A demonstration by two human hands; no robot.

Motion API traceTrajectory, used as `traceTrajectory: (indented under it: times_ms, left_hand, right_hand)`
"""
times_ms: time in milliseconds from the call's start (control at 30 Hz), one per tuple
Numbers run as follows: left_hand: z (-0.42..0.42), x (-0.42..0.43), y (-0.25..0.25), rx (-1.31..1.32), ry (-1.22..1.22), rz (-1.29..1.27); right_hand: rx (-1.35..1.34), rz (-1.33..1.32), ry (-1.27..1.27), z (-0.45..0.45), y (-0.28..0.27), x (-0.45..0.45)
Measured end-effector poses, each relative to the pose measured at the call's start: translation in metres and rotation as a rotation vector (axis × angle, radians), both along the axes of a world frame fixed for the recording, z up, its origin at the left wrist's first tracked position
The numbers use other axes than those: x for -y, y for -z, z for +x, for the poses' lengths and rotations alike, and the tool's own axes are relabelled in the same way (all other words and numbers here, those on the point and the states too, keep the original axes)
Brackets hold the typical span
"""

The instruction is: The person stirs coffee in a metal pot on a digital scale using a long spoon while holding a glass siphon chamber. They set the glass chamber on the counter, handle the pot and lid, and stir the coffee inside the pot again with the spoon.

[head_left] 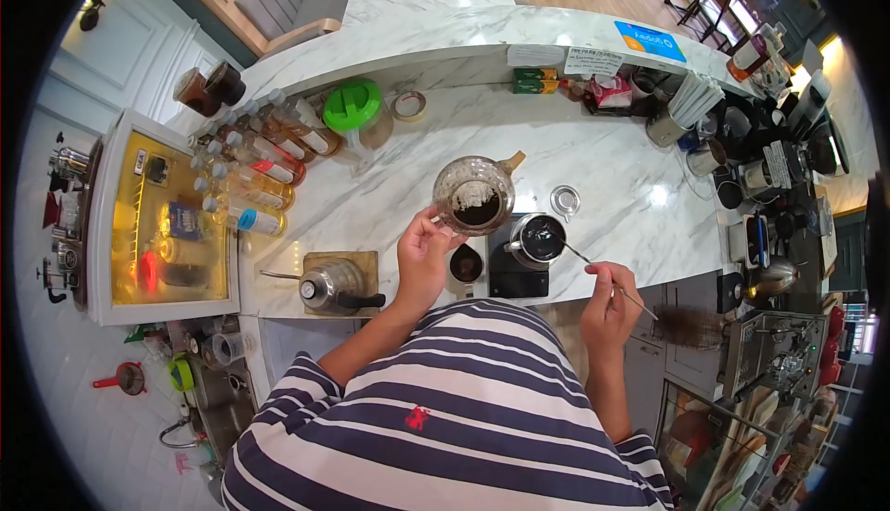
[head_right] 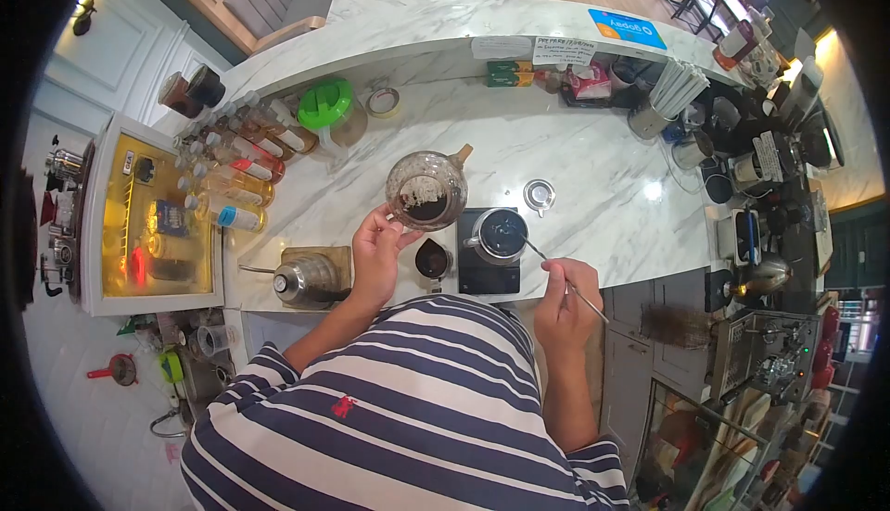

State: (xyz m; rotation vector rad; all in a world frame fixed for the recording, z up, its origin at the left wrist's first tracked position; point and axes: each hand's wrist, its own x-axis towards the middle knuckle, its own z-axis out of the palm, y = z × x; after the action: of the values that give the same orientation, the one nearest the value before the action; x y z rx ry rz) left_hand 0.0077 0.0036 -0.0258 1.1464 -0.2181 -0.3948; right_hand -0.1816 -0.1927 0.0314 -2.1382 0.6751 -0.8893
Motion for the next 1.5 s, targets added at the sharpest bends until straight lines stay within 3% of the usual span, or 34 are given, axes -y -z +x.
traceTrajectory:
  times_ms: [1500]
  left_hand:
    - [0.0007,0.0025,0.0046,0.003,-0.001,-0.007]
  right_hand:
    - [0.04,0.008,-0.022,0.003,0.0045,0.0047]
